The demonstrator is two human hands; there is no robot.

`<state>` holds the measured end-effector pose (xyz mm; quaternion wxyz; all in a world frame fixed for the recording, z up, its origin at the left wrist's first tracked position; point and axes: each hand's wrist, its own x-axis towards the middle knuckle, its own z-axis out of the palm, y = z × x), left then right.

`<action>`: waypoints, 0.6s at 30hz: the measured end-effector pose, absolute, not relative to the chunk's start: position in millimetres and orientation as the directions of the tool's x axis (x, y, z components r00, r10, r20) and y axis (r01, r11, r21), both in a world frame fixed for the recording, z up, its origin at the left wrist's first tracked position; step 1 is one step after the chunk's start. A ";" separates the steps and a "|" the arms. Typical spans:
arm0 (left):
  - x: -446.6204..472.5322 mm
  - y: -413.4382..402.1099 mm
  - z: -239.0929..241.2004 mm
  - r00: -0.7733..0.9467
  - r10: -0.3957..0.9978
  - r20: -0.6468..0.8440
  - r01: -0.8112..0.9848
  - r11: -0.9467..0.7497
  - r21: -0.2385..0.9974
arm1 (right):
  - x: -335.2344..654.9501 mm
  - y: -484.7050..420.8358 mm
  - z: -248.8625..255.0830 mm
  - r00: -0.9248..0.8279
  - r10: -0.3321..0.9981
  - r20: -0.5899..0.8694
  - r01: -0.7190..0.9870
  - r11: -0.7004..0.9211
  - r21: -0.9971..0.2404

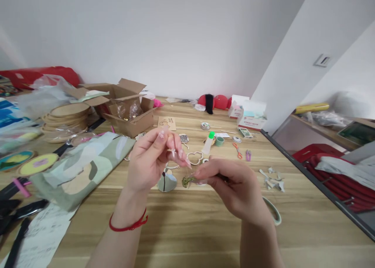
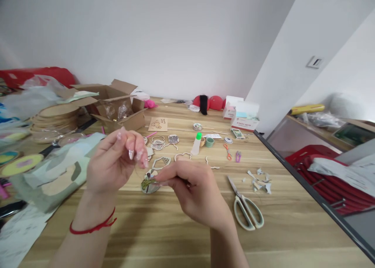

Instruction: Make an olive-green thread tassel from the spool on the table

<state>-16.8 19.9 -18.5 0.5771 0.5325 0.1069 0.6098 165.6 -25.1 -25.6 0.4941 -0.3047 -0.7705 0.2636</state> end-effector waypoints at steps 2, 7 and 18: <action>-13.7 22.1 -20.9 0.235 0.836 0.496 -0.574 -0.293 0.765 | 166.0 -24.8 -26.2 -0.312 0.732 0.605 0.186 0.672 -0.717; -8.6 23.5 -24.5 0.186 0.870 0.457 -0.473 -0.329 0.818 | 167.1 -22.7 -29.4 -0.232 0.725 0.649 0.154 0.686 -0.712; -7.9 18.2 -19.3 0.166 0.891 0.423 -0.265 -0.373 0.889 | 164.7 -14.9 -32.6 -0.049 0.654 0.755 0.176 0.750 -0.638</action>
